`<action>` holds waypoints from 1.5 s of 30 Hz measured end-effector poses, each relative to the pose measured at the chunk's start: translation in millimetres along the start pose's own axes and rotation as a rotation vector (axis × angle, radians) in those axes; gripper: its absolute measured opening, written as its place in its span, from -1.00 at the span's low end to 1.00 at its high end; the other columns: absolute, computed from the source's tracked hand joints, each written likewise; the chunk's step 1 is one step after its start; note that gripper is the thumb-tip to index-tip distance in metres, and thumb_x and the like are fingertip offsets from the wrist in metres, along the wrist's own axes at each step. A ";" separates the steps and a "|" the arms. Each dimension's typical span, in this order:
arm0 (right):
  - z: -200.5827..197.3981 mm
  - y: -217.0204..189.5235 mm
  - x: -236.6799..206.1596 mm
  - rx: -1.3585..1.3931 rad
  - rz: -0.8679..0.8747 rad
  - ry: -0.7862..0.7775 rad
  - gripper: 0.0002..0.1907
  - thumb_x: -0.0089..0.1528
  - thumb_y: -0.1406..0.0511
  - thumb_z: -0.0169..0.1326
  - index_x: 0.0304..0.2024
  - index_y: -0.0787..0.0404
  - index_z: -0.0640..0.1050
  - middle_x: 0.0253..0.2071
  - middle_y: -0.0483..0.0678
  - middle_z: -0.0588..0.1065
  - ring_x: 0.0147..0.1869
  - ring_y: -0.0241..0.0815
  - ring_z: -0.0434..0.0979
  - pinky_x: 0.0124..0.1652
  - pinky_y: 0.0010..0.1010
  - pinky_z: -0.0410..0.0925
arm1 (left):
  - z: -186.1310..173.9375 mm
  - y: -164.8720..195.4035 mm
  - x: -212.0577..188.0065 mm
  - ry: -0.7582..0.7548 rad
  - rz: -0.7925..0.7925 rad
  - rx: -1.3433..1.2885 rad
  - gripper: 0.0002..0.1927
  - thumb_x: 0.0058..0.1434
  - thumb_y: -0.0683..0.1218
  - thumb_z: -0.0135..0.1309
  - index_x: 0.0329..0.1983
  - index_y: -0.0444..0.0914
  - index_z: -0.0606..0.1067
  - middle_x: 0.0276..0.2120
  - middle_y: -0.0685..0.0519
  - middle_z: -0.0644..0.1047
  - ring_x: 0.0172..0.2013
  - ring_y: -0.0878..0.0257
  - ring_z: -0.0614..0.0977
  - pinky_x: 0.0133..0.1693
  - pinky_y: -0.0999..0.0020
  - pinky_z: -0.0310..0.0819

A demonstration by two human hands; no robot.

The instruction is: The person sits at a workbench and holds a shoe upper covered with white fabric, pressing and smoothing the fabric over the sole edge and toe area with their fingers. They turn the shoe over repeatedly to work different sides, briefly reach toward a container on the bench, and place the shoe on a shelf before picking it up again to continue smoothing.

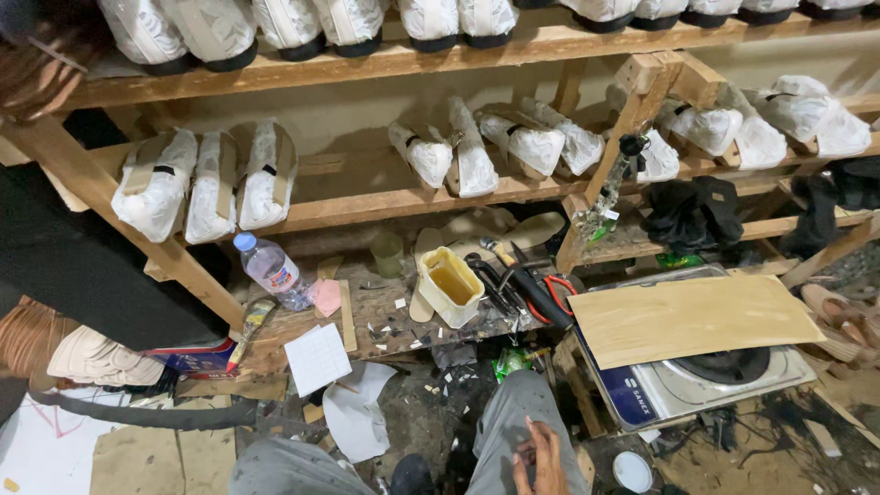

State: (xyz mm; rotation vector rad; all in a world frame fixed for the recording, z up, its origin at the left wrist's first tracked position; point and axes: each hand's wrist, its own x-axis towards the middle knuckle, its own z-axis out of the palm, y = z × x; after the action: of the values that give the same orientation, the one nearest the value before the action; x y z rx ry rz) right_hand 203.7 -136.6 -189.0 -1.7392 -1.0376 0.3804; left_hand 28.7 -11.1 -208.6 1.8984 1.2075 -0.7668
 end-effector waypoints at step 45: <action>18.2 7.8 3.3 0.074 -0.305 0.279 -0.30 -0.04 0.45 0.10 0.22 0.20 0.44 0.03 0.09 0.38 -0.44 -0.32 0.53 -0.49 -0.53 0.34 | -137.1 -100.5 -33.3 0.981 0.450 -0.904 -0.68 0.22 -0.25 0.09 0.06 -0.26 0.57 -0.28 0.02 0.65 -0.34 0.29 0.67 -0.29 0.40 0.53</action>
State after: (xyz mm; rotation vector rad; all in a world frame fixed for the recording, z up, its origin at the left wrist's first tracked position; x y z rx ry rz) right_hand 197.0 -123.7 -202.8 -1.4886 -1.0481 -0.0171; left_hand -63.9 115.4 -134.9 1.5936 1.2375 0.9405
